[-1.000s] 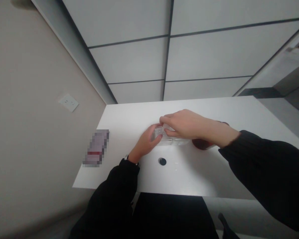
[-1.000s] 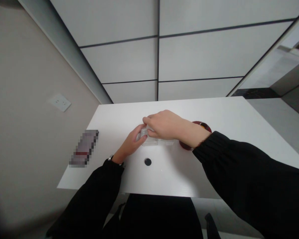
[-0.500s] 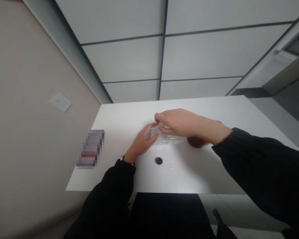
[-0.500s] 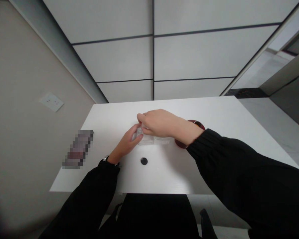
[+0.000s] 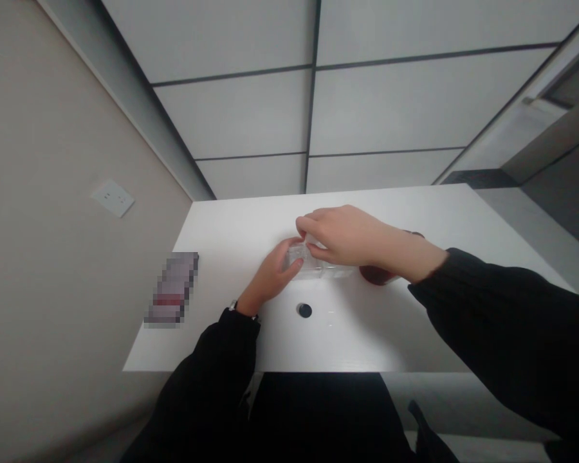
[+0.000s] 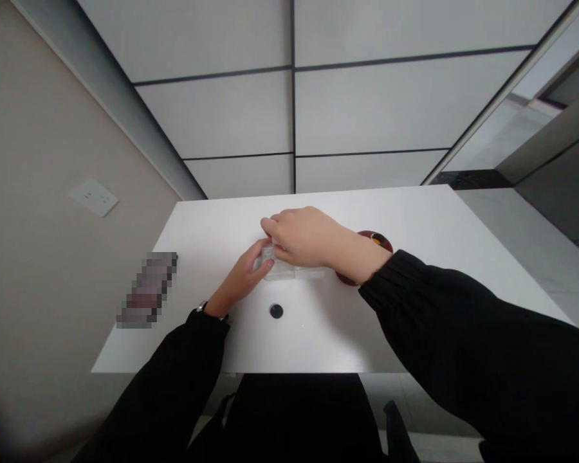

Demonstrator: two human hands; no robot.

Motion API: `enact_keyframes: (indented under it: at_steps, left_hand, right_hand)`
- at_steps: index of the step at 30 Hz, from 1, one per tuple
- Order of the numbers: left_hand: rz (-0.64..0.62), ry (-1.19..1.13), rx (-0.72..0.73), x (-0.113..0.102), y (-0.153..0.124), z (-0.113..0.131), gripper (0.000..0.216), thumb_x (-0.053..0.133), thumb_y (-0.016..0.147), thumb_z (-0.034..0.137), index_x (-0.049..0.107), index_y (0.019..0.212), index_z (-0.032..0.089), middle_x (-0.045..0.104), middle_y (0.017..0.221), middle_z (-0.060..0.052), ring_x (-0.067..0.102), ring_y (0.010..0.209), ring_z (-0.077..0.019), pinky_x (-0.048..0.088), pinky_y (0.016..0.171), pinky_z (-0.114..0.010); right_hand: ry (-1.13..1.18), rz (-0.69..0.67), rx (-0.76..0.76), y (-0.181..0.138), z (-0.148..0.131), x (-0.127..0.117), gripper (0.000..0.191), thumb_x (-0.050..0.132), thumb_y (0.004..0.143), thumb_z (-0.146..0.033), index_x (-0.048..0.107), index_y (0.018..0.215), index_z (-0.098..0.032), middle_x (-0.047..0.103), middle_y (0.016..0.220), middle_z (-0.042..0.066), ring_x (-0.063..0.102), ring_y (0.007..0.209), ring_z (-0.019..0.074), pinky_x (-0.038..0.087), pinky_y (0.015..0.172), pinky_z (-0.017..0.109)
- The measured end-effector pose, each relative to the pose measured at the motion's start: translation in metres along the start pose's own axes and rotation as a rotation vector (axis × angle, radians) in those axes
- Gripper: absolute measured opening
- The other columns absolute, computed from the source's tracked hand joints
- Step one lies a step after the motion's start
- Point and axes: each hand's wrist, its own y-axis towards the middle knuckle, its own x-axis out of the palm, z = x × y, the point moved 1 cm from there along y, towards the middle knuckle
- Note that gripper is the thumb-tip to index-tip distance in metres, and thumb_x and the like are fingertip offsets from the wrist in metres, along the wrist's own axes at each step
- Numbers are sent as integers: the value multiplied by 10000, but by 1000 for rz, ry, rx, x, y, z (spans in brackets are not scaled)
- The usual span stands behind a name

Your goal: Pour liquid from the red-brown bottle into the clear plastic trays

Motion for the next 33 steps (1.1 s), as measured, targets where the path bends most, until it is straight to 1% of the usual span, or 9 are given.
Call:
enact_keyframes:
  at_steps: [8, 12, 16, 20, 23, 28, 33]
  left_hand:
    - [3, 2, -4, 0, 0, 1, 414, 552, 985, 353, 529, 1365, 191, 638, 1401, -148, 599, 1302, -307, 444, 1152, -517]
    - [-3, 0, -5, 0, -1, 0, 419, 551, 982, 356, 528, 1365, 185, 638, 1397, -152, 603, 1292, -311, 448, 1144, -525]
    - [3, 0, -9, 0, -1, 0, 412, 562, 981, 357, 535, 1363, 205, 645, 1393, -137, 607, 1285, -307, 453, 1142, -524]
    - [-14, -5, 3, -2, -1, 4, 414, 550, 994, 363, 536, 1376, 204, 625, 1433, -137, 582, 1335, -305, 427, 1176, -514]
    - [-25, 6, -12, -3, -1, 7, 425, 537, 1003, 369, 534, 1387, 189, 613, 1448, -146, 567, 1358, -303, 408, 1193, -513]
    - [-28, 21, -16, -4, -2, 8, 414, 535, 1000, 339, 535, 1388, 194, 616, 1445, -141, 571, 1353, -293, 416, 1187, -509]
    - [-22, 22, -23, -4, -2, 8, 416, 538, 998, 353, 549, 1383, 195, 616, 1446, -141, 564, 1366, -301, 406, 1202, -511]
  right_hand:
    - [-8, 43, -11, -1, -1, 1, 191, 509, 955, -236, 615, 1090, -151, 691, 1022, 132, 602, 838, 236, 283, 645, 318]
    - [-3, 46, -8, -1, -2, 0, 201, 513, 938, -228, 620, 1093, -158, 692, 1025, 127, 598, 840, 232, 286, 653, 319]
    - [36, 37, 9, -1, 0, 1, 228, 523, 921, -235, 624, 1114, -166, 705, 1035, 124, 613, 845, 240, 285, 650, 322]
    - [104, 48, 70, -2, 14, -1, 236, 521, 947, -283, 626, 1130, -178, 719, 1046, 122, 630, 866, 251, 312, 666, 321]
    - [227, 1, 99, -2, 29, -4, 225, 558, 947, -308, 627, 1123, -186, 727, 1007, 100, 628, 856, 239, 361, 711, 315]
    - [429, -57, 96, -3, 46, -3, 204, 574, 928, -293, 632, 1094, -190, 717, 989, 83, 628, 852, 223, 420, 761, 315]
    - [550, -39, 109, -10, 66, 0, 262, 575, 924, -421, 645, 1067, -213, 695, 962, 61, 607, 822, 220, 445, 742, 327]
